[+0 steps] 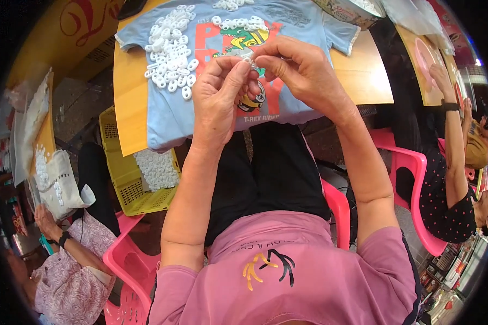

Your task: Assembling small white plastic accessories onto a light blue t-shirt at a workbench.

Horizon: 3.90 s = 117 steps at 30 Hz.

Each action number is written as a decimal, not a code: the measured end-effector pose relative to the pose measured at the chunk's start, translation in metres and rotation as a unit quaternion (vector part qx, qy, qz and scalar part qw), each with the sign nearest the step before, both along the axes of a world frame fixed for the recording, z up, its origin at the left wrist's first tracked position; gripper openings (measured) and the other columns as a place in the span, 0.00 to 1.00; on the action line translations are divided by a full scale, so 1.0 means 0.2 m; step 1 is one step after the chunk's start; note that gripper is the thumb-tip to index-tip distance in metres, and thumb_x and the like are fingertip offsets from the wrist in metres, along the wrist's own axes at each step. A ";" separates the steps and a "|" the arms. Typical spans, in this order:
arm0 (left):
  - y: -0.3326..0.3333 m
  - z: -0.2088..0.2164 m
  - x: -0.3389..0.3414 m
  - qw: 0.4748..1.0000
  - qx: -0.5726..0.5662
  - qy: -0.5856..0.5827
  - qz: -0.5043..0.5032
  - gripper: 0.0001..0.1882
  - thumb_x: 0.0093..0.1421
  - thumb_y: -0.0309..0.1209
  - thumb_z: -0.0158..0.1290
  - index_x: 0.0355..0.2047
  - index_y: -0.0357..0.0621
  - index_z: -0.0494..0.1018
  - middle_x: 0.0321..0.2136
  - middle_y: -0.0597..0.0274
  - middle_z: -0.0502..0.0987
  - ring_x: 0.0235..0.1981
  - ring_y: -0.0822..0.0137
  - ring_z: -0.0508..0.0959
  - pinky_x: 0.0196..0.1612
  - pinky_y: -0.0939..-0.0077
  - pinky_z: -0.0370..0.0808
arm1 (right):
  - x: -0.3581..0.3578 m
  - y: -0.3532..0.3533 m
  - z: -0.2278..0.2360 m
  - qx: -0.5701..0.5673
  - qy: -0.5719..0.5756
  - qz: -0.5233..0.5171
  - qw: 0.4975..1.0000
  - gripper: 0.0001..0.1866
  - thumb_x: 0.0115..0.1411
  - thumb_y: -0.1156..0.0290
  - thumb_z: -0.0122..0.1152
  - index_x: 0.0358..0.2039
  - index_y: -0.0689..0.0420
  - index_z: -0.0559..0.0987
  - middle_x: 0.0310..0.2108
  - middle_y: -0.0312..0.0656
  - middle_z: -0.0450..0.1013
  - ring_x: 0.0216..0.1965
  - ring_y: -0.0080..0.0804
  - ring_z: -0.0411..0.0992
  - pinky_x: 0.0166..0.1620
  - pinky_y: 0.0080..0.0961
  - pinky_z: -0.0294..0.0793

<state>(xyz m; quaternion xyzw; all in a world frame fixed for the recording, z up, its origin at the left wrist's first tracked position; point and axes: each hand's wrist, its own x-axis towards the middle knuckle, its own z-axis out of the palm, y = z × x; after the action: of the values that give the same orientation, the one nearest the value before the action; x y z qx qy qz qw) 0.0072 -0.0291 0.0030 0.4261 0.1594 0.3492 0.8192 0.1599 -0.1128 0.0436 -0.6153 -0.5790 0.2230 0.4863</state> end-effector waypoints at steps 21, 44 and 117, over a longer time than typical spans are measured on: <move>-0.02 -0.02 0.02 0.997 0.055 0.038 0.038 0.06 0.64 0.28 0.54 0.37 0.37 0.71 0.26 0.63 0.77 0.24 0.77 0.75 0.28 0.85 0.72 | -0.07 0.02 -0.05 0.129 -0.191 -0.078 0.970 0.05 0.58 0.77 0.61 0.33 0.64 0.75 0.26 0.48 0.71 0.28 0.46 0.73 0.31 0.32 0.71; -0.04 0.01 -0.01 0.995 0.068 0.063 0.036 0.06 0.64 0.28 0.54 0.37 0.38 0.72 0.26 0.66 0.76 0.24 0.80 0.74 0.28 0.86 0.72 | -0.08 0.00 -0.04 -0.005 0.051 -0.055 0.997 0.07 0.62 0.74 0.61 0.33 0.63 0.73 0.26 0.34 0.69 0.27 0.18 0.70 0.31 0.17 0.71; -0.01 -0.01 0.00 0.998 -0.019 -0.042 0.040 0.06 0.65 0.28 0.52 0.39 0.38 0.71 0.30 0.60 0.78 0.27 0.76 0.75 0.32 0.83 0.73 | 0.04 0.06 0.05 -0.110 0.323 0.036 0.939 0.18 0.62 0.67 0.63 0.50 0.61 0.78 0.37 0.33 0.75 0.34 0.17 0.71 0.40 0.16 0.74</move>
<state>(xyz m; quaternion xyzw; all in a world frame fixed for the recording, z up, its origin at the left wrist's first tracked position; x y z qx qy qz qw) 0.0079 -0.0304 0.0003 0.3888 0.1484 0.3965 0.8183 0.1681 -0.1000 0.0542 -0.5389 -0.3844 0.4890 0.5681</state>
